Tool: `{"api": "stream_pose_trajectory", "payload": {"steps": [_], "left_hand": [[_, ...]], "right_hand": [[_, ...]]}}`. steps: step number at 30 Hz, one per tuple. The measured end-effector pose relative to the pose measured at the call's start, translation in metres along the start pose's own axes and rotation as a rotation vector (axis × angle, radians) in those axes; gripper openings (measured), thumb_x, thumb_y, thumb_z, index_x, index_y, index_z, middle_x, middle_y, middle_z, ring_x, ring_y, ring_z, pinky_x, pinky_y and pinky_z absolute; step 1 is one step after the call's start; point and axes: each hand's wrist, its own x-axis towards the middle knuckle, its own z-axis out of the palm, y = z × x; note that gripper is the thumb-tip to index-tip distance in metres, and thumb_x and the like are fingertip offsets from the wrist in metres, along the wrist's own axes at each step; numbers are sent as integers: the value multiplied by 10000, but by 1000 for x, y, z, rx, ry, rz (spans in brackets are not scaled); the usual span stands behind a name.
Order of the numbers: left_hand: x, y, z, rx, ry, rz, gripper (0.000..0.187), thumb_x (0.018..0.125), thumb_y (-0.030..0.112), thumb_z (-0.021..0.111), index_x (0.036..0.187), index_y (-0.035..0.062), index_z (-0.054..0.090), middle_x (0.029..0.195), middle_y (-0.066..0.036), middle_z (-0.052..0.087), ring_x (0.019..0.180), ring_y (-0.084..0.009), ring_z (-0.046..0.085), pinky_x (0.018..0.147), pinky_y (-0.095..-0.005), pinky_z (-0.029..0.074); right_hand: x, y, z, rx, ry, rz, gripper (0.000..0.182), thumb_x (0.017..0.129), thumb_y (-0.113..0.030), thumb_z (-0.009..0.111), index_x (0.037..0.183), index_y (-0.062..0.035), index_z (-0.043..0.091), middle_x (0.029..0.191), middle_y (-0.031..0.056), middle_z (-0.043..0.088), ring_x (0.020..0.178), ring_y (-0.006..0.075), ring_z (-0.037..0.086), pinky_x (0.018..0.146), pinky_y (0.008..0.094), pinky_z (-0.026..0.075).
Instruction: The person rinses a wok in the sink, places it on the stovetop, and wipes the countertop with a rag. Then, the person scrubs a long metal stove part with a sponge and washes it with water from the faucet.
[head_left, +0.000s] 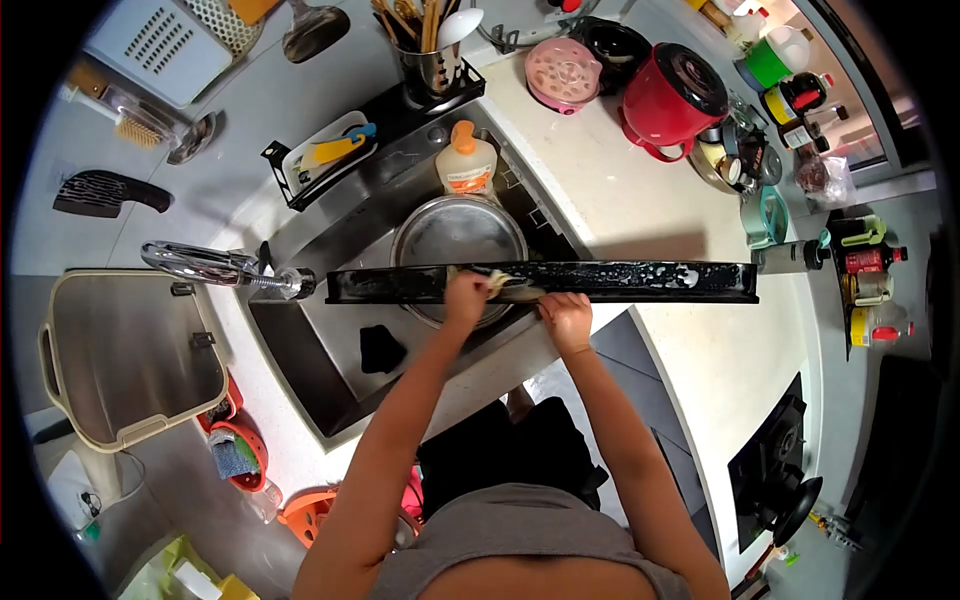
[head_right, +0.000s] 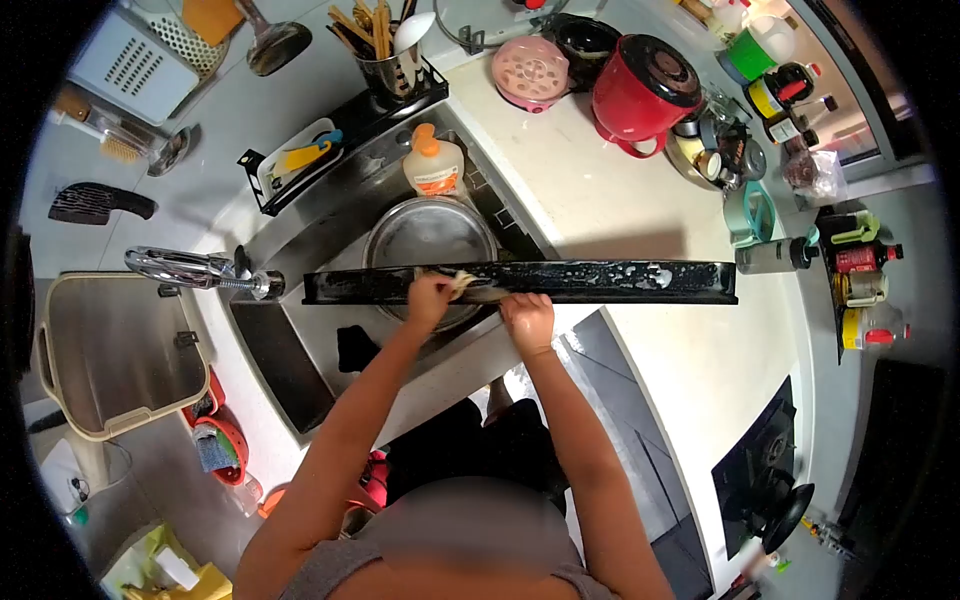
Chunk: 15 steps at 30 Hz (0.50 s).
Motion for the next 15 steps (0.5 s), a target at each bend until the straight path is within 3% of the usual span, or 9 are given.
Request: {"api": "stream_pose_trajectory", "payload": {"steps": [2, 5, 8, 9, 10, 11, 15], "left_hand": [[-3, 49, 18, -101, -100, 6, 174, 713, 43, 600, 875, 39, 665, 795, -150, 621, 742, -307, 599, 672, -355, 476], [6, 65, 53, -285, -68, 456, 189, 695, 3, 566, 844, 53, 671, 833, -154, 629, 773, -315, 600, 694, -352, 481], [24, 5, 28, 92, -146, 344, 154, 702, 15, 562, 797, 66, 671, 819, -159, 630, 762, -307, 606, 674, -354, 484], [27, -3, -4, 129, -260, -11, 121, 711, 42, 575, 782, 61, 672, 826, -168, 629, 737, -304, 610, 659, -368, 488], [34, -68, -5, -296, -56, 24, 125, 717, 62, 586, 792, 51, 685, 830, -170, 632, 726, -307, 614, 658, -388, 491], [30, -59, -46, 171, -81, 112, 141, 735, 84, 579, 811, 8, 672, 867, -195, 626, 743, -320, 615, 664, -401, 492], [16, -28, -37, 353, -112, 108, 122, 730, 61, 534, 793, -11, 608, 913, -198, 589, 858, -378, 563, 751, -444, 457]], "right_hand": [[-4, -4, -3, -28, -19, -2, 118, 624, -151, 682, 732, -134, 637, 761, -9, 631, 681, 172, 571, 629, 318, 408], [-3, -10, -9, -30, -1, 40, 88, 641, -161, 675, 710, -134, 628, 712, -4, 613, 646, 178, 563, 604, 321, 398], [0, -8, -10, 7, 36, 68, 74, 671, -187, 665, 678, -135, 613, 662, 0, 589, 623, 187, 549, 594, 321, 388], [0, -7, -10, 1, 40, 61, 74, 671, -188, 666, 679, -135, 614, 663, 1, 590, 622, 187, 548, 594, 321, 387], [1, -7, -10, -4, 47, 56, 75, 670, -188, 667, 679, -135, 615, 665, 2, 590, 622, 188, 547, 593, 321, 387], [0, -7, -9, -10, 51, 55, 75, 670, -189, 667, 680, -136, 615, 666, 3, 591, 622, 188, 547, 593, 320, 386], [-1, -9, -12, 1, 12, 61, 74, 668, -180, 671, 673, -132, 614, 680, 0, 597, 633, 187, 552, 588, 319, 383]]}}
